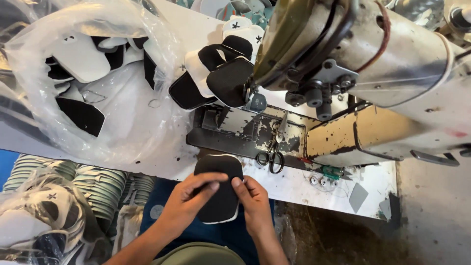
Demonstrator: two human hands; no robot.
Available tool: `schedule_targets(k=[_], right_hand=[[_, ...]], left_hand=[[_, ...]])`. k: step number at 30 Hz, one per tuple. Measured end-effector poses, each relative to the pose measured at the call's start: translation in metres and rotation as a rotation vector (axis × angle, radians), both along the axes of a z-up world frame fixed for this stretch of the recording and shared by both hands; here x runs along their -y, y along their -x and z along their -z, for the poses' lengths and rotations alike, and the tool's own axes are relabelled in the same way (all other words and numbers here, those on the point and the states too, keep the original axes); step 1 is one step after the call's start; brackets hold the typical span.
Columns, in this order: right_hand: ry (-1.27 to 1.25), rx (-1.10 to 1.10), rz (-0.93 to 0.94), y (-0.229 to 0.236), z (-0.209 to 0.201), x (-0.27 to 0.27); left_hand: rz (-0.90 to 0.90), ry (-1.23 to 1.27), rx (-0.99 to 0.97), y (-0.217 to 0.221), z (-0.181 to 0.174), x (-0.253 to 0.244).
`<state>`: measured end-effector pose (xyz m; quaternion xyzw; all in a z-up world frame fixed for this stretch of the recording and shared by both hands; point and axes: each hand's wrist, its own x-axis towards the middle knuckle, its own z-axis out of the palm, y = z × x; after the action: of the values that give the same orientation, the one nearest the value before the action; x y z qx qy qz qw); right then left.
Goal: The person uses a sewing machine to stitch black and white shoe parts. They repeatedly pick up parts, align them under the needle, and sew them. The person also adjusts the thread on the machine and moves finished parts aside.
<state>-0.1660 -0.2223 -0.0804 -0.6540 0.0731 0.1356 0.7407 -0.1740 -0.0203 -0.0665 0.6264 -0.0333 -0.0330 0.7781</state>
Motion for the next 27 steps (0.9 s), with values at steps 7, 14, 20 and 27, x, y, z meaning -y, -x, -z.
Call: schedule_targets(k=[7, 14, 20, 27], right_hand=[[0.103, 0.041, -0.039, 0.014, -0.024, 0.0], [0.117, 0.061, 0.003, 0.034, -0.016, 0.005], [-0.086, 0.033, -0.106, 0.025, -0.025, 0.017], [0.02, 0.072, 0.178, -0.03, -0.033, 0.016]], left_hand=[[0.13, -0.097, -0.023, 0.009, -0.023, -0.009], [-0.013, -0.157, 0.154, 0.009, -0.026, -0.009], [0.43, -0.047, -0.351, -0.003, -0.018, -0.015], [0.217, -0.246, 0.214, -0.036, -0.038, 0.004]])
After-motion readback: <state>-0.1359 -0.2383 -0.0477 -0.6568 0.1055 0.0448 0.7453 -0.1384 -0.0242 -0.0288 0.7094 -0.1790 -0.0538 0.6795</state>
